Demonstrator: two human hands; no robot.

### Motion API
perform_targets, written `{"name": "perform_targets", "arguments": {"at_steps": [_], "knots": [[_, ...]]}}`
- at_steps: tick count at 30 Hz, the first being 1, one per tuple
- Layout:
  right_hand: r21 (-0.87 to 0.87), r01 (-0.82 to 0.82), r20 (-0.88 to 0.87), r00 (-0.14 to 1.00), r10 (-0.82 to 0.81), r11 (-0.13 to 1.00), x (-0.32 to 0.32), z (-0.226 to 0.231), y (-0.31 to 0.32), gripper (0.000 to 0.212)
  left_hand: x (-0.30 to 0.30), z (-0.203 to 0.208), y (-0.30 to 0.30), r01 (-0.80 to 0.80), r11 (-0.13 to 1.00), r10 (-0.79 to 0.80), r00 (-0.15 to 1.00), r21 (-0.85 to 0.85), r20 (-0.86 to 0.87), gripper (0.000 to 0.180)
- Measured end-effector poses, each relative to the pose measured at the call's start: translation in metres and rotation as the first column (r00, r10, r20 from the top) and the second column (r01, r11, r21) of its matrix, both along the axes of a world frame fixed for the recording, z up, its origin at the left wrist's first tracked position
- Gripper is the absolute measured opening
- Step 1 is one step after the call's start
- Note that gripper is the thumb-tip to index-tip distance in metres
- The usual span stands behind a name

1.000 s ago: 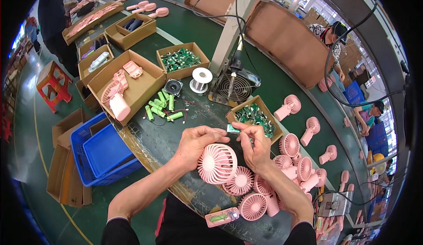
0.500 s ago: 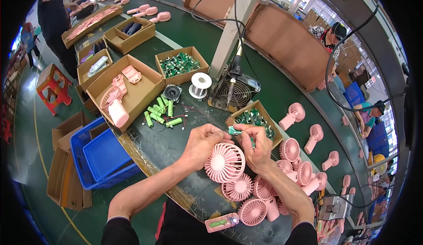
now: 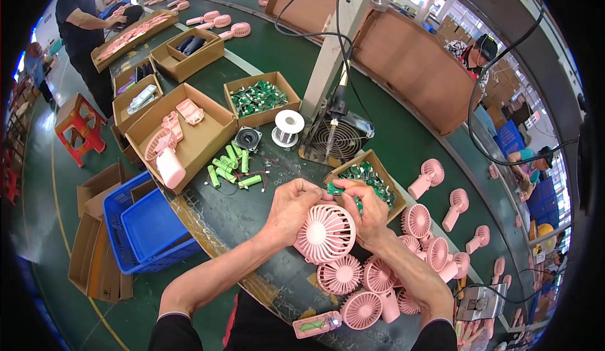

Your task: The person assembles handheld fans by connecting circuit boards and wires inside the fan casings, snapping the plastic housing components together by hand, and fastening the assemblies with an electric screwdriver.

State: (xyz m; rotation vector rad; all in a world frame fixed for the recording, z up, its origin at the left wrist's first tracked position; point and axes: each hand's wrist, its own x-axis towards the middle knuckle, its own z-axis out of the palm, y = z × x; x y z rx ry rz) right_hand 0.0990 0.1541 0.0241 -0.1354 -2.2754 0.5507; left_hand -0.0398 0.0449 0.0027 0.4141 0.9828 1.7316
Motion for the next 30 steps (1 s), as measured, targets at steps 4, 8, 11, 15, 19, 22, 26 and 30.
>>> {"name": "perform_targets", "arguments": {"at_steps": [4,8,11,15,19,22,26,30], "knots": [[0.089,-0.057,-0.055,0.997,0.062,0.994,-0.004,0.001,0.006,0.017,0.001,0.001,0.004,-0.036,0.999,0.035,0.998,0.012,0.044,0.007],[0.149,-0.097,-0.041,0.994,0.105,0.984,-0.007,0.000,0.011,0.023,0.000,0.003,0.007,-0.059,0.998,0.060,0.995,-0.012,0.084,0.007],[0.179,-0.120,-0.041,0.991,0.129,0.977,-0.006,0.004,0.014,0.026,0.000,0.008,0.007,-0.067,0.998,0.067,0.996,-0.004,0.067,0.006],[0.246,-0.144,0.002,0.989,0.148,0.958,-0.007,0.007,0.017,0.029,-0.004,0.007,0.010,-0.067,0.998,0.068,0.995,-0.011,0.068,0.006],[0.273,-0.144,0.023,0.989,0.143,0.951,-0.006,0.009,0.019,0.026,-0.008,0.010,0.010,-0.049,0.999,0.049,0.997,-0.008,0.053,0.006],[0.261,-0.131,0.031,0.991,0.127,0.956,-0.005,0.008,0.019,0.023,-0.010,0.010,0.012,-0.024,1.000,0.025,0.999,-0.017,0.034,0.005],[0.056,-0.052,-0.001,0.999,0.052,0.997,-0.004,0.003,0.013,0.018,-0.010,0.013,0.011,-0.007,0.999,0.009,0.999,-0.031,0.045,0.004],[-0.072,0.008,0.011,1.000,-0.007,0.997,-0.004,0.004,0.010,0.016,-0.007,0.018,0.009,-0.013,1.000,0.014,0.999,-0.024,0.045,0.008]]}}
